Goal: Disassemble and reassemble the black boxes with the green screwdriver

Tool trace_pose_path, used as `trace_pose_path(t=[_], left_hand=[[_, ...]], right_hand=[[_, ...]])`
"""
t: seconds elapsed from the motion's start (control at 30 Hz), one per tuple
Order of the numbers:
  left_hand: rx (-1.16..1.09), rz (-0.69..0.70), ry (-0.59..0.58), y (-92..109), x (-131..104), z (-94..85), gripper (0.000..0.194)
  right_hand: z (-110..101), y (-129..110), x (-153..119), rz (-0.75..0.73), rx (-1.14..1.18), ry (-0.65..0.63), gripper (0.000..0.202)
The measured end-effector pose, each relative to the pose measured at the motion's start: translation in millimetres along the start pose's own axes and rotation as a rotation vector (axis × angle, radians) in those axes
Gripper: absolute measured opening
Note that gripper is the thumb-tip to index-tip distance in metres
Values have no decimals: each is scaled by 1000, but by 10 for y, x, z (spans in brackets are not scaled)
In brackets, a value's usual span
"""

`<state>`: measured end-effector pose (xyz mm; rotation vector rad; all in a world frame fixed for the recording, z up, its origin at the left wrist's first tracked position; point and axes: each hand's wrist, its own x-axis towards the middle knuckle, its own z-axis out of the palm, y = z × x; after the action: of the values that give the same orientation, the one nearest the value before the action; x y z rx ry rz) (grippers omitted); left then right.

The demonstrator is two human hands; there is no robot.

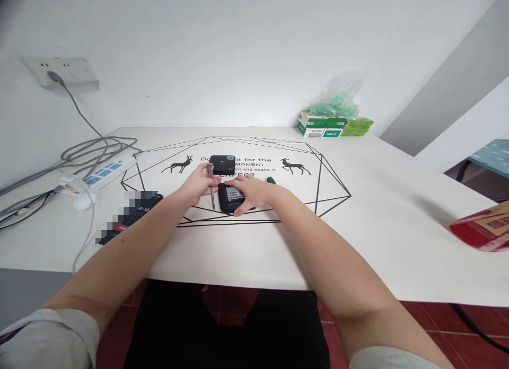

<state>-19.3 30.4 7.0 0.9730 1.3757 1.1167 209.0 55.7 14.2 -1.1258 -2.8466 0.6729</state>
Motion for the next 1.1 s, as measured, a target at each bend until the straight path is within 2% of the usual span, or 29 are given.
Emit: trace_pose_path(t=[0.1,0.17,0.23,0.3,0.37,0.43,0.57,0.73,0.83,0.87,0.9,0.97,1.03,1.1], left_hand=[[83,73,39,10,4,-3,61],[186,130,120,27,47,-74,67],[362,204,226,42,108,-191,82],[614,295,333,49,166,-320,81],[830,317,416,40,212,-427,73],[934,276,450,14,250,-492,70],[898,270,452,-82,341,-527,64],[794,318,433,-151,437,-516,56],[793,408,434,-109,375,-451,49],[791,486,412,-89,326,-415,45],[790,576,331,-70,267,-374,39],[759,679,51,-39,132,-290,36],[745,661,-301,-20,10,-222,62],[785,598,-471,-11,-71,-180,99]], right_hand=[[-23,-38,-31,19,-10,-14,117],[-37,-65,-59,63,-16,-20,118],[-43,-88,-82,121,-29,-18,119],[-36,-111,-87,139,-58,5,119],[-13,-140,-68,83,-78,60,114],[21,-177,-34,-10,-64,109,106],[76,-249,12,-100,-22,137,94],[90,-264,8,-71,2,139,97],[101,-245,18,-78,13,149,94],[107,-239,24,-83,19,160,92],[113,-233,30,-88,24,168,90],[120,-222,37,-89,35,175,87],[117,-212,37,-82,43,168,87],[103,-204,31,-80,52,159,91]])
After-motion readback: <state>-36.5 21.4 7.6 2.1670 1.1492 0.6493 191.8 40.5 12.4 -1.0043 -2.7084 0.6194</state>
